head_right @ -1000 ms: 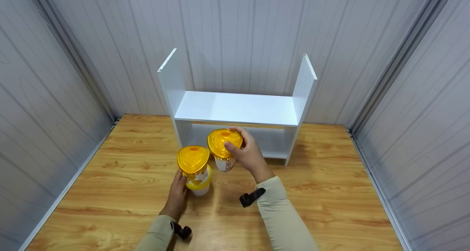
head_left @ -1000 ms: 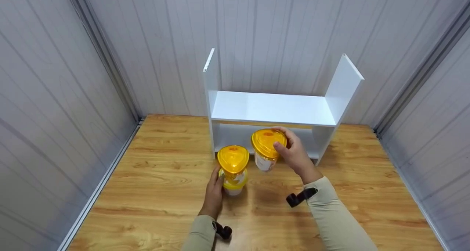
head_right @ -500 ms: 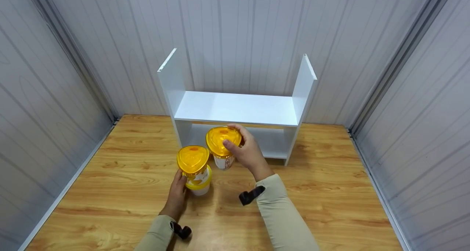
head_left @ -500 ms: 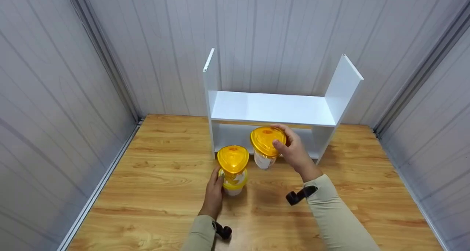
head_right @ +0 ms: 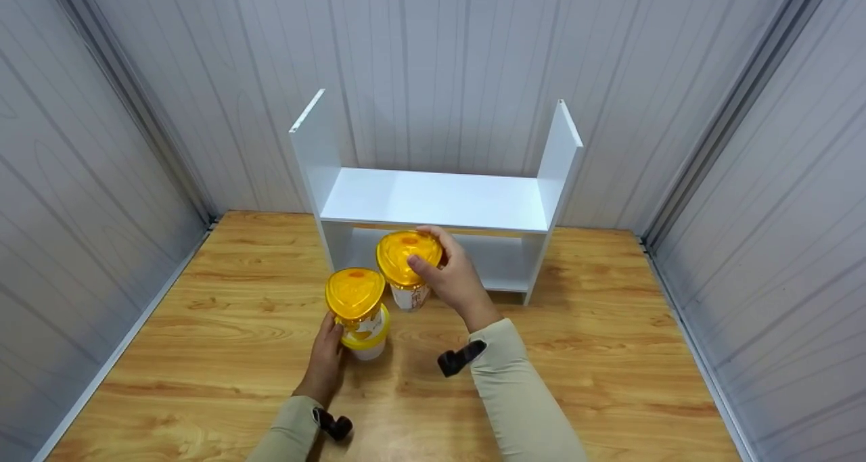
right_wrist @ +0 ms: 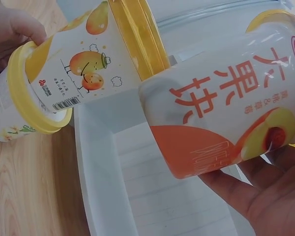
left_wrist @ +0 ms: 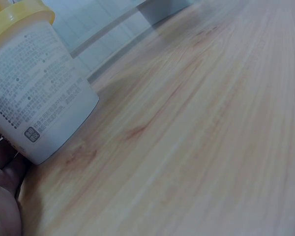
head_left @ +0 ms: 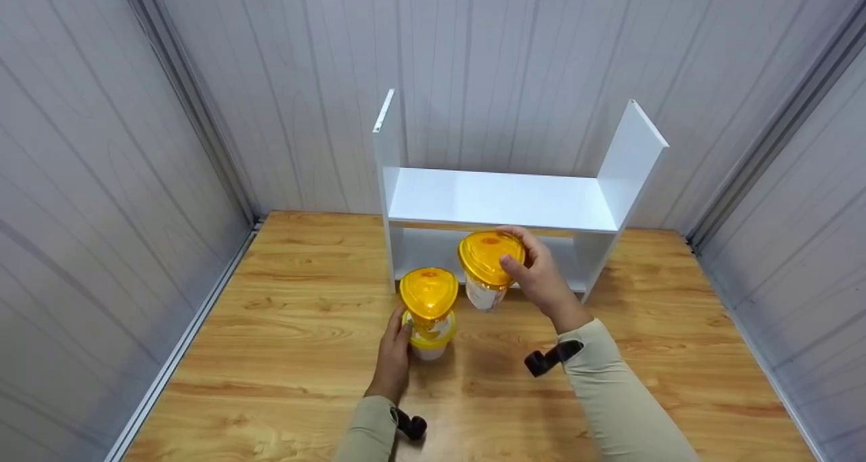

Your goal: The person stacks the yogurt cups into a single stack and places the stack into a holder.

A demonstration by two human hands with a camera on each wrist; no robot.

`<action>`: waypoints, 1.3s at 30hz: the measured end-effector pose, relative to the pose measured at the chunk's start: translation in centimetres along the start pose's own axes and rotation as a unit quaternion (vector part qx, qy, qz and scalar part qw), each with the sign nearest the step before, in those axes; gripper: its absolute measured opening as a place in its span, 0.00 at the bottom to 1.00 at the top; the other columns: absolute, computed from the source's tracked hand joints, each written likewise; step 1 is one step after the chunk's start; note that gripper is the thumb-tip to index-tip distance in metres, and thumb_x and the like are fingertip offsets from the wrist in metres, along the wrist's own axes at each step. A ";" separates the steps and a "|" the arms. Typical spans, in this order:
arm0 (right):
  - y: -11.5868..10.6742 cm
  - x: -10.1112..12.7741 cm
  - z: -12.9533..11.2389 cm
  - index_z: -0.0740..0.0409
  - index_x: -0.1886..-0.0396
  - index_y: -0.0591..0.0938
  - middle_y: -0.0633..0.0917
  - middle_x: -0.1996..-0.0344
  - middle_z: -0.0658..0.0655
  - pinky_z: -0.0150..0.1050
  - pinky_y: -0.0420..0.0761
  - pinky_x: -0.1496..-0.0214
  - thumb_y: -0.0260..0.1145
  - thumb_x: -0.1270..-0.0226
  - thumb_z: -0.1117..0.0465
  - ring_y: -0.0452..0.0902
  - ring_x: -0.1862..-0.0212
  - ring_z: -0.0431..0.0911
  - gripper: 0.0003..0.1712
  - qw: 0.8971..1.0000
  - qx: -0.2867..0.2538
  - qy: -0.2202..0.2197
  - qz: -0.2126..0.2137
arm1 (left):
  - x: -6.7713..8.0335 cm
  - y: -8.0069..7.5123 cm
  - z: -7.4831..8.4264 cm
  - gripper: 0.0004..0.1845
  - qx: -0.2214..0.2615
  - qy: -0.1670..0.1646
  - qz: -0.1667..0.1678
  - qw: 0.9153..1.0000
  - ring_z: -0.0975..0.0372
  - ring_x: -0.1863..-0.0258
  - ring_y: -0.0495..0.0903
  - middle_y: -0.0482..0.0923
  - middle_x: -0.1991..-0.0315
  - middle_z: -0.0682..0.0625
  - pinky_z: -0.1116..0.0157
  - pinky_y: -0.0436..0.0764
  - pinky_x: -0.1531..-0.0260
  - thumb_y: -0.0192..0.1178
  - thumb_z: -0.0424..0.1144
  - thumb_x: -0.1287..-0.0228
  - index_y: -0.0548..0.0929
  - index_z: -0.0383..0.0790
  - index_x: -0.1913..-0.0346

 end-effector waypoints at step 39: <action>1.6 -1.5 -1.9 0.62 0.31 0.68 0.77 0.44 0.64 0.40 0.83 0.45 0.67 0.35 0.34 0.78 0.49 0.54 0.46 0.999 -0.012 -0.032 -0.008 | 0.1 0.1 0.1 0.31 0.000 -0.003 0.013 1.000 0.52 0.21 0.47 0.50 0.20 0.46 0.48 0.47 0.23 0.43 0.50 0.18 0.55 0.45 0.20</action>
Point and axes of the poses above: each hand's wrist, its own x-axis away from the middle knuckle, its own y-axis out of the palm, z = x × y, the point moved 1 cm from there along -x, towards the middle knuckle
